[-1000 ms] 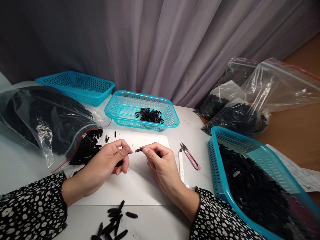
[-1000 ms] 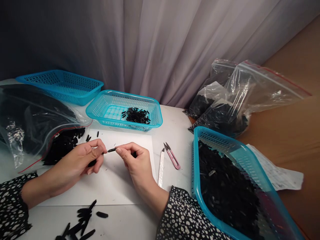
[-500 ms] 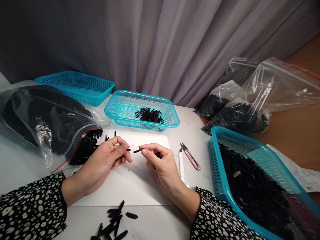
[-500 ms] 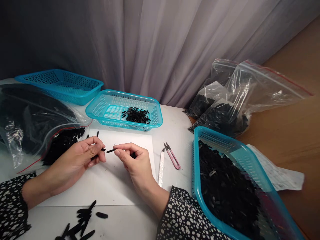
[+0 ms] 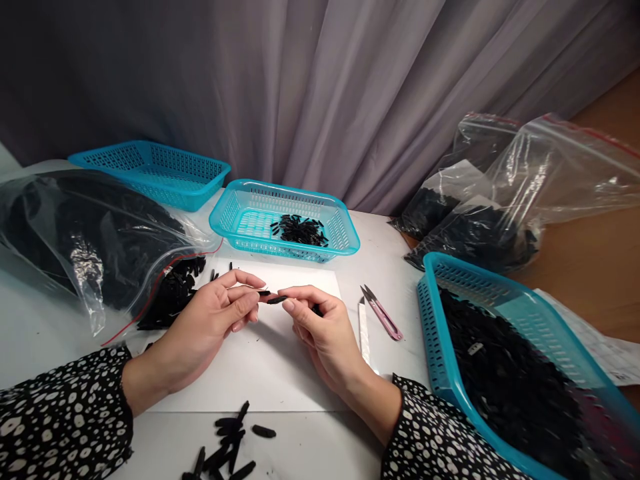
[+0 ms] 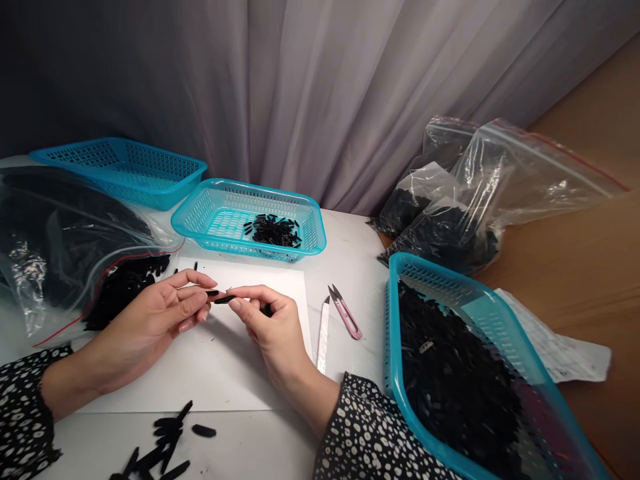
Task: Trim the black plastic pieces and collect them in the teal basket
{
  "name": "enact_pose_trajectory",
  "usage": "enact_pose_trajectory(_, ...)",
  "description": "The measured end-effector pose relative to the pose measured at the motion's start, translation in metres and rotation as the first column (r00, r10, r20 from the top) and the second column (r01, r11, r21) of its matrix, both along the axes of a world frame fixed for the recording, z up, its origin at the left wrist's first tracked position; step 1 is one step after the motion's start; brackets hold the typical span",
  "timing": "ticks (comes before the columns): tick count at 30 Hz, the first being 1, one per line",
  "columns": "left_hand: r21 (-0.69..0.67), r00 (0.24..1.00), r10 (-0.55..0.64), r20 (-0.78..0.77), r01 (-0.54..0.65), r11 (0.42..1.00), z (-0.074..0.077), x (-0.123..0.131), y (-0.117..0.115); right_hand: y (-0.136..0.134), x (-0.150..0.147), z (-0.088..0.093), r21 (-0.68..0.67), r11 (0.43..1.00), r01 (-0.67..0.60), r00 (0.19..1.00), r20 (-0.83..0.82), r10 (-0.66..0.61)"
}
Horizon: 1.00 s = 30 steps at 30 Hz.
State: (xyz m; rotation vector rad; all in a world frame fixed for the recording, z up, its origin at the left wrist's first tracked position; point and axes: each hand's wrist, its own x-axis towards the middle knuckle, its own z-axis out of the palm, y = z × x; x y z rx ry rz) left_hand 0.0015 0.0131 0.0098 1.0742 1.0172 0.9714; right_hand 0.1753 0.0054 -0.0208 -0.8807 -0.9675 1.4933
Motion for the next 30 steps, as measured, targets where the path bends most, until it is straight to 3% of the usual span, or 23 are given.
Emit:
enact_pose_trajectory(10, -0.011, 0.997, 0.009, -0.077, -0.010, 1.000, 0.0011, -0.0003, -0.0011, -0.0016, 0.0005, 0.0096, -0.082, 0.990, -0.116, 0.962, -0.256, 0.091)
enact_pose_trajectory(17, 0.010, 0.996, 0.027, -0.081, -0.027, 1.000, 0.0027, 0.0004, -0.0028, -0.0026, -0.0031, 0.0050, -0.143, 0.977, -0.155, 0.984, -0.106, 0.141)
enact_pose_trajectory(23, 0.064, 0.997, 0.009, -0.075, -0.004, 0.998, -0.0016, -0.0005, -0.0024, -0.0029, -0.0036, 0.0009, -0.117, 0.982, -0.147, 0.989, -0.037, 0.144)
enact_pose_trajectory(30, 0.098, 0.997, -0.009, -0.082, 0.017, 0.995, -0.0017, -0.0017, -0.0023, -0.0028, -0.0030, 0.0004, -0.125, 0.983, -0.135, 0.991, -0.026, 0.133)
